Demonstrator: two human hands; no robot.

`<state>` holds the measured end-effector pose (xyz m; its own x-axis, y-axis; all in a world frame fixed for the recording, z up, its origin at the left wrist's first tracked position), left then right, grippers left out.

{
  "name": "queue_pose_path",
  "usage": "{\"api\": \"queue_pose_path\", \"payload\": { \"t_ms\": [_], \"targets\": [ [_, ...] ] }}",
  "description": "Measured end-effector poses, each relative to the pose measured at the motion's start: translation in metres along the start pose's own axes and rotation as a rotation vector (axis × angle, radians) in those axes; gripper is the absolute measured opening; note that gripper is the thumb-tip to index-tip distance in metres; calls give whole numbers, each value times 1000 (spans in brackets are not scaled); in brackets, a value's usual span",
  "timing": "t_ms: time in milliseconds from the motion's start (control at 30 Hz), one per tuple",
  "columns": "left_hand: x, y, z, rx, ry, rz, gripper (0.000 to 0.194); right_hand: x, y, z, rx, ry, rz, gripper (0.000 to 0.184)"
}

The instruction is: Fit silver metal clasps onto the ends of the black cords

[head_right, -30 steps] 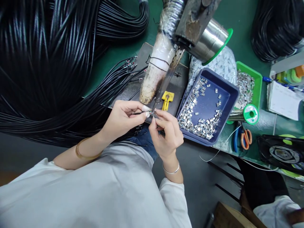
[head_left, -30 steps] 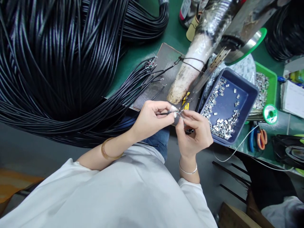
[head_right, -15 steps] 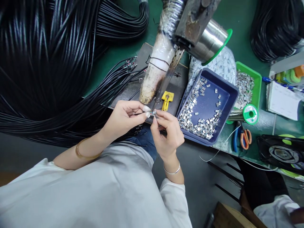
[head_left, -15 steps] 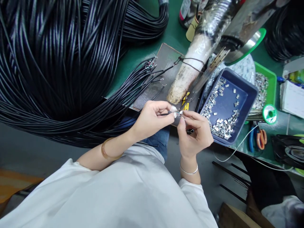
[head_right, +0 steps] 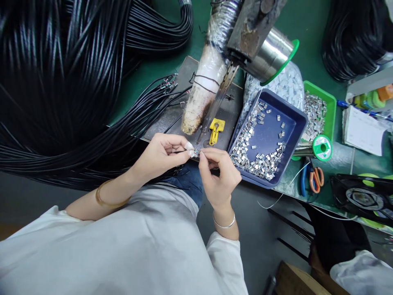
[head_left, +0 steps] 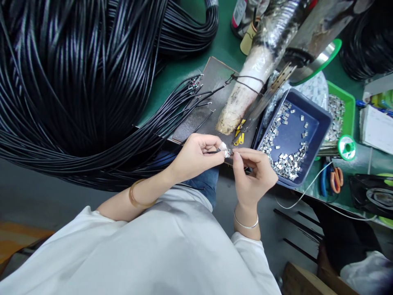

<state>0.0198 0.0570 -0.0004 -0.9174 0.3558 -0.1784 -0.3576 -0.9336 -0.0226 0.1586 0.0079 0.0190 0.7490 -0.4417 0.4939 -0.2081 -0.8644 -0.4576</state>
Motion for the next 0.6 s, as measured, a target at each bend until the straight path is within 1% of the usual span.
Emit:
{"api": "queue_pose_path", "payload": {
  "t_ms": [33,100,200,300,367,400,467,533,567,600],
  "targets": [
    [-1,1,0,11,3,-29,9,2,-1,-1,-30,-17,-23,8],
    [-2,1,1,11,-3,-76,9,5,-1,-5,-37,-42,-54,8],
    [-3,2,1,4,11,-85,10,7,0,-11,24,-37,-88,14],
    [-4,3,0,16,51,-74,9,7,2,-13,98,0,-64,19],
    [-4,3,0,23,66,-55,10,8,4,-10,92,21,-21,19],
    [-4,3,0,30,70,-39,11,9,4,-8,76,17,20,18],
    [-3,3,0,45,74,-8,13,16,6,-5,53,-46,165,14],
    [-2,2,1,47,73,8,13,21,8,-4,55,-151,289,15],
    [-2,2,2,42,71,11,12,22,9,-4,52,-189,313,18],
    [-2,2,2,34,67,12,11,21,8,-4,40,-204,309,21]
  ]
}}
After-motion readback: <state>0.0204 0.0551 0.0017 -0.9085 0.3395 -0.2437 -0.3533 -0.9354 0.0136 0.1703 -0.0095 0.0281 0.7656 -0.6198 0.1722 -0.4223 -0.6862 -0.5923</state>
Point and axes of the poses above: each hand's wrist, its own y-axis away from the middle knuckle, its own x-axis out of the back of the hand, z = x × y, the point moved 4 cm from there along -y, towards the middle knuckle, and after that the axes turned 9 degrees about -x, right-handed, at the moved point
